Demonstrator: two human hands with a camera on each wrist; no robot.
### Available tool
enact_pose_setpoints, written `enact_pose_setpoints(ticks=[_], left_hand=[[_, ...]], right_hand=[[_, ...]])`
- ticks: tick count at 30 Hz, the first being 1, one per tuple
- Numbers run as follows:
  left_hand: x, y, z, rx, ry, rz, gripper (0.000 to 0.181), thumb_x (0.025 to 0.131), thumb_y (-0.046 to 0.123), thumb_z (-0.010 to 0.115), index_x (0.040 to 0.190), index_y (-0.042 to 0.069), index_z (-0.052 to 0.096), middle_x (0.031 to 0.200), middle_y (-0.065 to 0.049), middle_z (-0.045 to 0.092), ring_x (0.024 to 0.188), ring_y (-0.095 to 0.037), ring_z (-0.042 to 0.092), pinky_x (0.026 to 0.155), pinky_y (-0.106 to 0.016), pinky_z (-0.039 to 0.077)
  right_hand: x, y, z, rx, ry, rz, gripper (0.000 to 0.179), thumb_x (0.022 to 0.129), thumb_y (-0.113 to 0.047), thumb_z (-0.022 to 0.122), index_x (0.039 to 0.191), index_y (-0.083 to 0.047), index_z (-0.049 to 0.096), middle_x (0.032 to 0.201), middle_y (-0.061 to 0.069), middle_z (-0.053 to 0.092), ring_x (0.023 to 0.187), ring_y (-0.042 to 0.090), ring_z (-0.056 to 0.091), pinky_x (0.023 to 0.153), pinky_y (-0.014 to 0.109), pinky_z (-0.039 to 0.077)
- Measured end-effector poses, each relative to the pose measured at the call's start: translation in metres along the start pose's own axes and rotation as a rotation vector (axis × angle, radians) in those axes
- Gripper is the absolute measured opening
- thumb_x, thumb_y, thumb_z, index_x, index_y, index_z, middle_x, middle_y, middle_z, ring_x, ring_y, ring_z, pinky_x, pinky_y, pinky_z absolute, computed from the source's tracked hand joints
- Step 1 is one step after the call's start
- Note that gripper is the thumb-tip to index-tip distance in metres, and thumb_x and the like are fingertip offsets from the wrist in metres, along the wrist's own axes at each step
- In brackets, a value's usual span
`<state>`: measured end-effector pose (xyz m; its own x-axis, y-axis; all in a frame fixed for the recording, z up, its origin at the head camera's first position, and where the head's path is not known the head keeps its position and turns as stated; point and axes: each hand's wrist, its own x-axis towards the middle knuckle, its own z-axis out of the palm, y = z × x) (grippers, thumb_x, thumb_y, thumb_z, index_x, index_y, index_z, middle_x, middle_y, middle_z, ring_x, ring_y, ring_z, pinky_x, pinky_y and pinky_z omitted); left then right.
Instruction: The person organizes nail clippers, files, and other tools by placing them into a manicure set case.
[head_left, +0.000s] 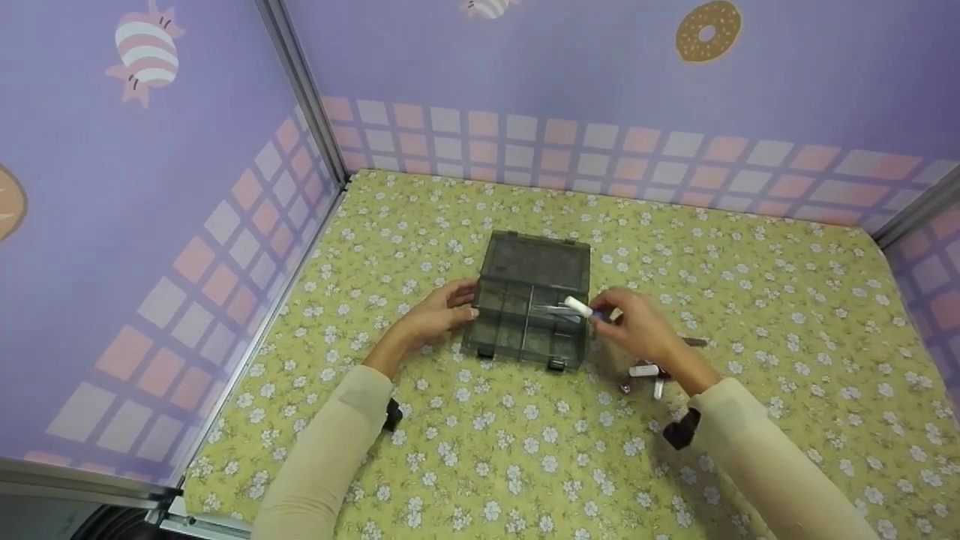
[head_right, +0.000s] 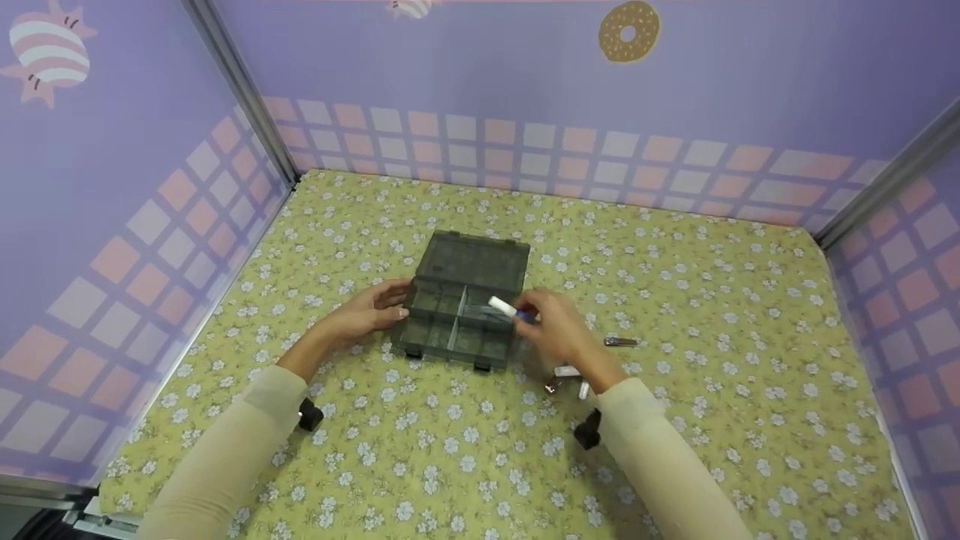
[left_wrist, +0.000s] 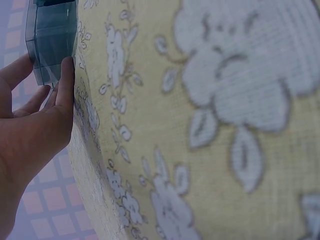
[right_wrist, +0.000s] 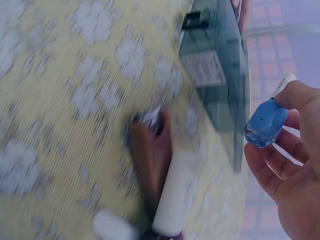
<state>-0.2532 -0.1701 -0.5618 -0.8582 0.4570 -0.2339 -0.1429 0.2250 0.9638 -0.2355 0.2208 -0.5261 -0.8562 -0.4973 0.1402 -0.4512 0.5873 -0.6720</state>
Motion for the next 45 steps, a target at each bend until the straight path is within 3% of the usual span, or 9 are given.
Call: enact_pose_setpoints(ticks=[8,19,25,34,45], left_hand=[[0.002,0.002,-0.001,0.014,-0.016,0.024,0.069,0.109,0.013,0.062,0.168,0.007,0.026,0.170,-0.015,0.031,0.157,-0.033,0.031,0.121,-0.049,0.040],[0.001,-0.002,-0.002,-0.001,-0.012,0.020,0.071,0.109,0.013,0.062,0.169,0.008,0.025,0.171,-0.015,0.030,0.157,-0.032,0.030,0.121,-0.049,0.039],[0.002,-0.002,-0.001,-0.003,-0.016,0.020,0.071,0.109,0.013,0.062,0.169,0.009,0.025,0.172,-0.013,0.028,0.158,-0.032,0.029,0.122,-0.049,0.039],[0.003,-0.001,0.000,-0.028,-0.011,0.009,0.070,0.109,0.012,0.062,0.169,0.010,0.026,0.171,-0.012,0.030,0.157,-0.030,0.030,0.122,-0.047,0.039],[0.003,-0.002,0.000,-0.048,0.000,-0.017,0.068,0.109,0.012,0.062,0.168,0.014,0.029,0.169,-0.009,0.033,0.156,-0.027,0.032,0.122,-0.046,0.039]], right_hand=[[0.011,-0.020,0.018,-0.059,-0.038,-0.089,0.012,0.102,-0.013,0.072,0.112,-0.008,0.074,0.105,0.004,0.068,0.093,0.019,0.068,0.077,0.040,0.062],[0.014,-0.022,0.038,-0.133,-0.020,-0.176,0.009,0.101,-0.014,0.073,0.107,-0.009,0.075,0.096,0.001,0.065,0.078,0.014,0.058,0.066,0.034,0.052],[0.012,-0.020,0.042,-0.179,-0.015,-0.190,0.012,0.100,-0.016,0.075,0.108,-0.008,0.075,0.097,0.003,0.066,0.080,0.018,0.060,0.069,0.037,0.053],[0.005,-0.016,0.013,-0.085,-0.010,-0.107,0.017,0.099,-0.013,0.077,0.112,-0.001,0.076,0.104,0.008,0.070,0.092,0.025,0.069,0.076,0.047,0.061],[-0.028,0.021,-0.026,-0.107,-0.026,0.056,0.019,0.101,-0.012,0.075,0.115,0.000,0.075,0.107,0.009,0.070,0.097,0.026,0.068,0.080,0.048,0.060]])
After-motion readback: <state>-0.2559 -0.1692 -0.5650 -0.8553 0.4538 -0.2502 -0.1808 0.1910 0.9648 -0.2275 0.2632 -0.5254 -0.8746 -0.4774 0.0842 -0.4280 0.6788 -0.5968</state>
